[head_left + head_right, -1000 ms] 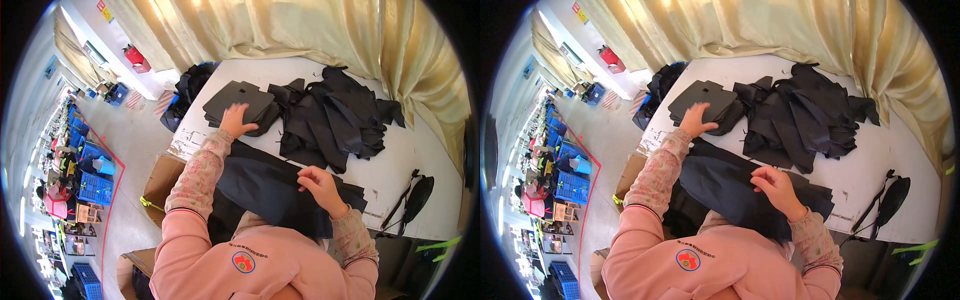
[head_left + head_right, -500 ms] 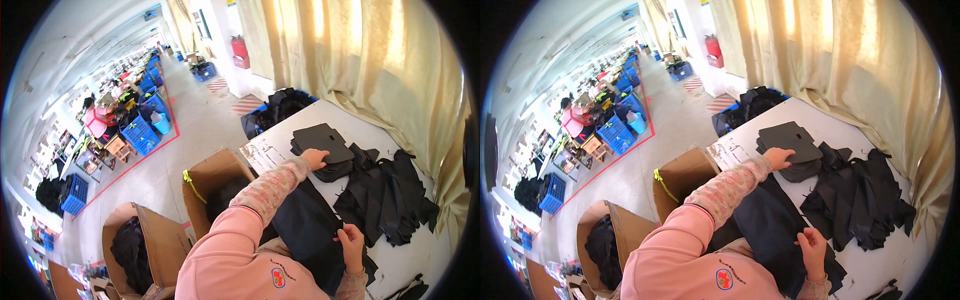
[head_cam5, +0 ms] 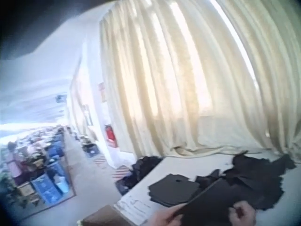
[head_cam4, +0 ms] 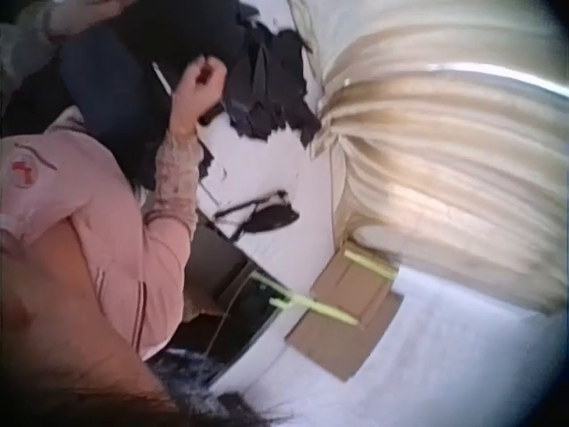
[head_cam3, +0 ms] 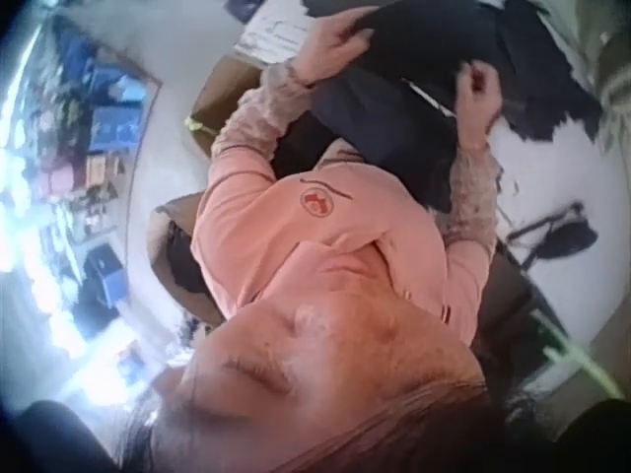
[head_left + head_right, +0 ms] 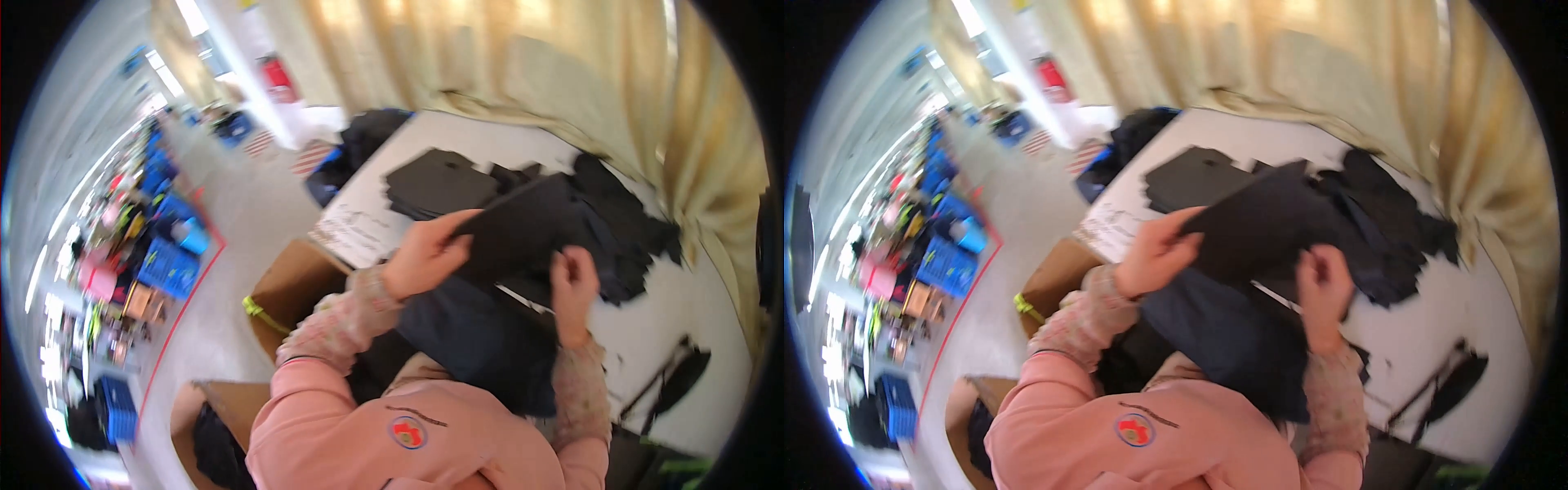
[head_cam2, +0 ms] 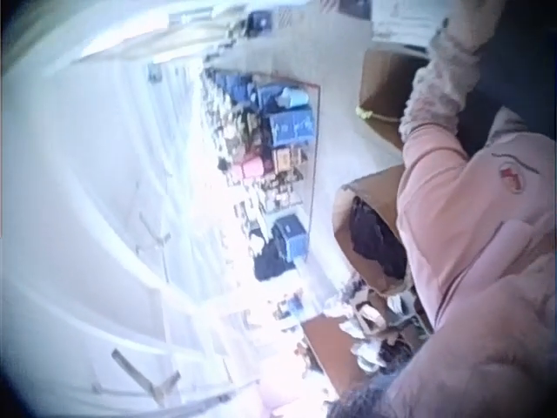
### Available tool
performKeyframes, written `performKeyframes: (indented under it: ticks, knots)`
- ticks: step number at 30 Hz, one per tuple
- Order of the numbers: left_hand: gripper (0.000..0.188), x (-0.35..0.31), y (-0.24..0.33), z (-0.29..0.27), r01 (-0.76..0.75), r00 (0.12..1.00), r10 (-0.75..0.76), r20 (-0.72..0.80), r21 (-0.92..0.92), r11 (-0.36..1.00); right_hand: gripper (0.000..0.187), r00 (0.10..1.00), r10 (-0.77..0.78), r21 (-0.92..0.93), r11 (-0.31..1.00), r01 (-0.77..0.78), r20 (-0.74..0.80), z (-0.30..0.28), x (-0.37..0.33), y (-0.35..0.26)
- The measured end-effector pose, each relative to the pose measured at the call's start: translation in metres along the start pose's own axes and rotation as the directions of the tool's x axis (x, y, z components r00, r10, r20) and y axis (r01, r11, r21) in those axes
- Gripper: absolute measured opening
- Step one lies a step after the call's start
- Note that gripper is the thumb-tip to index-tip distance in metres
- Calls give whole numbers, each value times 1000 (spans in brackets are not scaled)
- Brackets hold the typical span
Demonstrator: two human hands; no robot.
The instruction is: The worker is sorting and stacking precut black fabric components on a manufacturing workbench.
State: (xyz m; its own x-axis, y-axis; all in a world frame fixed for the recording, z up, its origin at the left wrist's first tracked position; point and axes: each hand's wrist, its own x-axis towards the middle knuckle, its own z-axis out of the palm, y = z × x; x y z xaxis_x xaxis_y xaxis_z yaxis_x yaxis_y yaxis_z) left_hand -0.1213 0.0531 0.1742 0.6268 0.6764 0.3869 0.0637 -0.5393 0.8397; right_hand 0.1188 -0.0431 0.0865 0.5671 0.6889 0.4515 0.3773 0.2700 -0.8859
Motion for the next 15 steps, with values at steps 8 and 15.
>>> performKeyframes:
  ticks: [8, 15]
  knots:
    - [47, -6, -7, 4, -179, 933, 127, 337, 128, 975, 9, 990, 94, 192, 975, -112, 102, -5, -7, 9]
    - [56, -15, -3, 2, -389, 844, 322, 429, 77, 918, 17, 970, 76, 316, 937, -148, 230, -11, -17, 4]
